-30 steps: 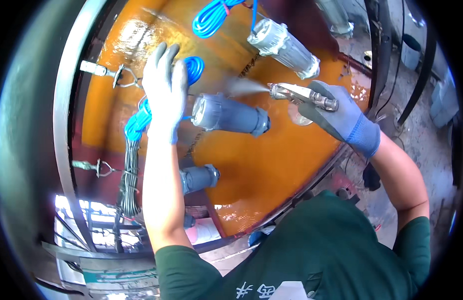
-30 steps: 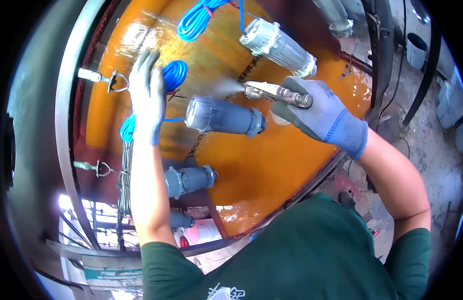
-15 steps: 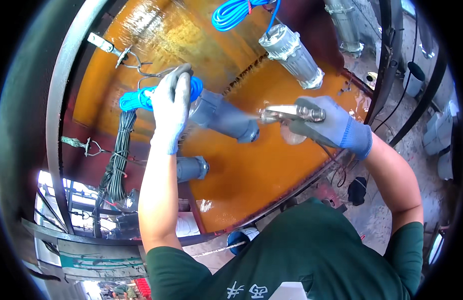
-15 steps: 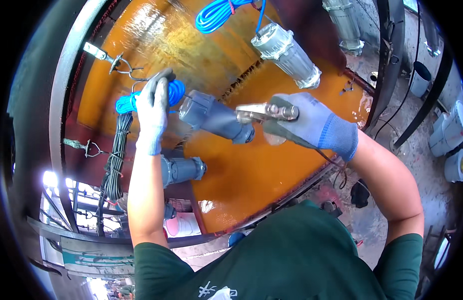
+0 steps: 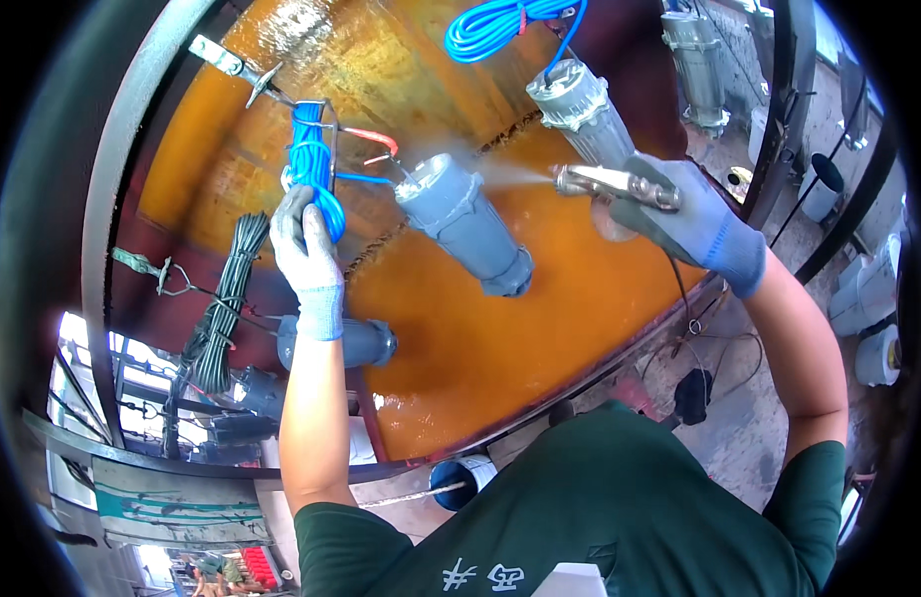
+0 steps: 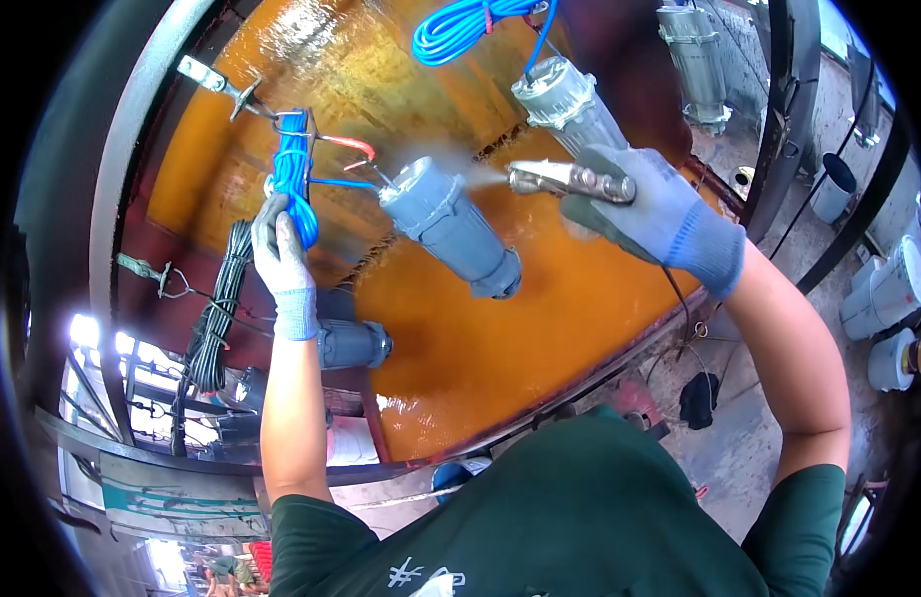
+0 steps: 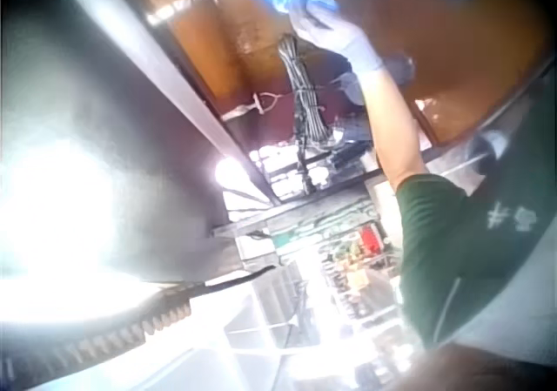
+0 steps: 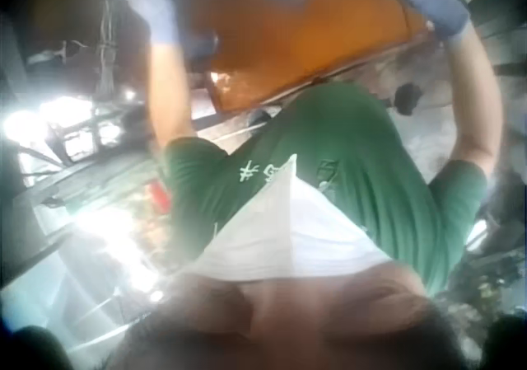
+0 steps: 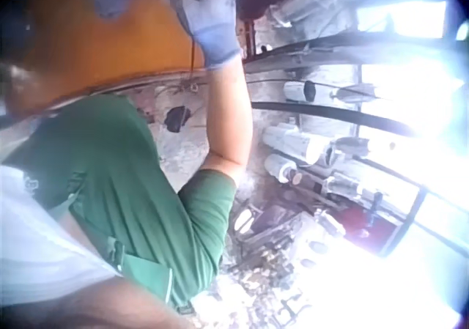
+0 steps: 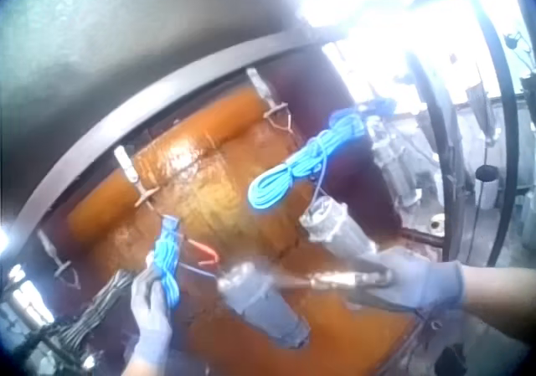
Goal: The person spray paints suspended metal components using a spray gun while rotating them by hand, operates a control panel to advance the line, and spray paints the next hanging components.
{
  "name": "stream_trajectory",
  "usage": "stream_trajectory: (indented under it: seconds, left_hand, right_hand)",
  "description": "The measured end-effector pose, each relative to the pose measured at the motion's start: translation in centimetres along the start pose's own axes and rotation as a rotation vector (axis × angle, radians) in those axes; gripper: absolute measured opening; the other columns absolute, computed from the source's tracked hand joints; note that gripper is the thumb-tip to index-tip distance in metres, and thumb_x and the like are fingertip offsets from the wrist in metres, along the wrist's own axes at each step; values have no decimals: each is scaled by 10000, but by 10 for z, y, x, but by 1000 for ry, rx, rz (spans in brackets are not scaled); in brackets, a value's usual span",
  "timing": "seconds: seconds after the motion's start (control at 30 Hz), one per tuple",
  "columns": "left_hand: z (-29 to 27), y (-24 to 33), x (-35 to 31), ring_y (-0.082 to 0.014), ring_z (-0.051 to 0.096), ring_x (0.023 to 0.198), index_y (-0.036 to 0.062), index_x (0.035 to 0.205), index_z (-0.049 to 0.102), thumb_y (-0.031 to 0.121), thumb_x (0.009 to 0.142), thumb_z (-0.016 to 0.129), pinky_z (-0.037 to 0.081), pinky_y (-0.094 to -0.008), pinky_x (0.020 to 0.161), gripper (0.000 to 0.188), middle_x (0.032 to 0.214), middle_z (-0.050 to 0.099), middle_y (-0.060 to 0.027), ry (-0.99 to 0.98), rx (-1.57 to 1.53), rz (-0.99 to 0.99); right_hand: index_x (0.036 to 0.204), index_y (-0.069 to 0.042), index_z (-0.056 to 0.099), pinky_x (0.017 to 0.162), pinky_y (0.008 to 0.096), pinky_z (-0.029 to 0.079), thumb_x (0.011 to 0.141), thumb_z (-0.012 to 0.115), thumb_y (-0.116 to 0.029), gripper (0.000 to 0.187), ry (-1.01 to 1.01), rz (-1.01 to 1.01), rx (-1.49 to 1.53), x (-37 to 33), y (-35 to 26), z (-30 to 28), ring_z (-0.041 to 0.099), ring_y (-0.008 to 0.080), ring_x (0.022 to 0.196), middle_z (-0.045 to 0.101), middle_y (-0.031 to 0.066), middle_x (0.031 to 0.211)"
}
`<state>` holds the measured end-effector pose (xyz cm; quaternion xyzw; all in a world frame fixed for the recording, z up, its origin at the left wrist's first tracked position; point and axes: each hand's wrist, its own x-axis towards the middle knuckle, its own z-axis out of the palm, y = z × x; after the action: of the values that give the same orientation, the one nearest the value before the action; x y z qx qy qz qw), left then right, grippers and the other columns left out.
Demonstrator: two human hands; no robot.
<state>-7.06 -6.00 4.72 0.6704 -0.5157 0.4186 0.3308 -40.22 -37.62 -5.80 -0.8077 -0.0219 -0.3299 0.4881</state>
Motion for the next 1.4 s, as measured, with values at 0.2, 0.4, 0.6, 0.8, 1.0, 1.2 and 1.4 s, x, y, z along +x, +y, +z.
stream_trajectory:
  seconds: [0.2, 0.4, 0.6, 0.8, 1.0, 1.2, 1.4]
  left_hand:
    - [3, -30, -4, -325, 634, 1283, -44, 1299, 696, 98, 1049, 618, 459, -426, 1146, 298, 1373, 660, -206, 51, -65, -158]
    - [5, -54, -7, -356, 640, 1291, -27, 1284, 715, 112, 1025, 646, 454, -447, 1154, 302, 1356, 689, -224, 80, 109, -106]
    - [-1, -83, 3, -355, 678, 1205, -8, 1251, 731, 90, 1021, 611, 481, -446, 1105, 278, 1285, 729, -211, 19, 334, 26]
    - [1, -99, 17, -381, 687, 1207, -5, 1232, 747, 102, 1004, 615, 502, -444, 1095, 284, 1260, 742, -210, 55, 232, -151]
    - [-3, -109, -1, -359, 656, 1262, -16, 1349, 679, 113, 1037, 596, 487, -438, 1116, 348, 1372, 684, -219, 105, 560, 116]
    - [22, -47, -146, -268, 672, 1122, -63, 1199, 702, 136, 1097, 540, 537, -410, 1022, 276, 1214, 709, -168, 158, -302, -339]
    - [36, 10, -451, -177, 659, 806, 19, 980, 744, 86, 1054, 522, 534, -360, 745, 243, 870, 724, -56, -82, -438, -981]
  right_hand:
    - [968, -48, 655, 690, 412, 526, 987, 730, -241, 207, -38, 151, -324, 1, -17, -25, 702, 297, 730, 678, 132, 751]
    - [1029, -34, 650, 678, 428, 513, 951, 757, -221, 229, -106, 39, -116, -7, -30, -22, 653, 361, 704, 670, 172, 802]
    - [996, -40, 684, 704, 411, 528, 954, 747, -181, 160, -38, 119, -166, 0, -20, -23, 692, 299, 717, 701, 143, 783]
    - [1023, -59, 702, 709, 388, 535, 948, 743, -169, 140, -100, 163, -292, 0, -22, -15, 716, 240, 758, 711, 110, 825]
    - [1066, -54, 698, 727, 379, 536, 958, 739, -199, 185, -239, -5, -105, -5, -17, -13, 682, 239, 742, 695, 97, 822]
    - [1168, -27, 707, 779, 343, 550, 967, 729, -167, 246, -207, 96, -19, -2, -15, -25, 679, 180, 809, 730, 88, 938]
    - [1068, -22, 696, 707, 329, 524, 966, 761, -170, 191, -199, 108, -251, 15, -31, -42, 642, 159, 735, 694, 64, 812]
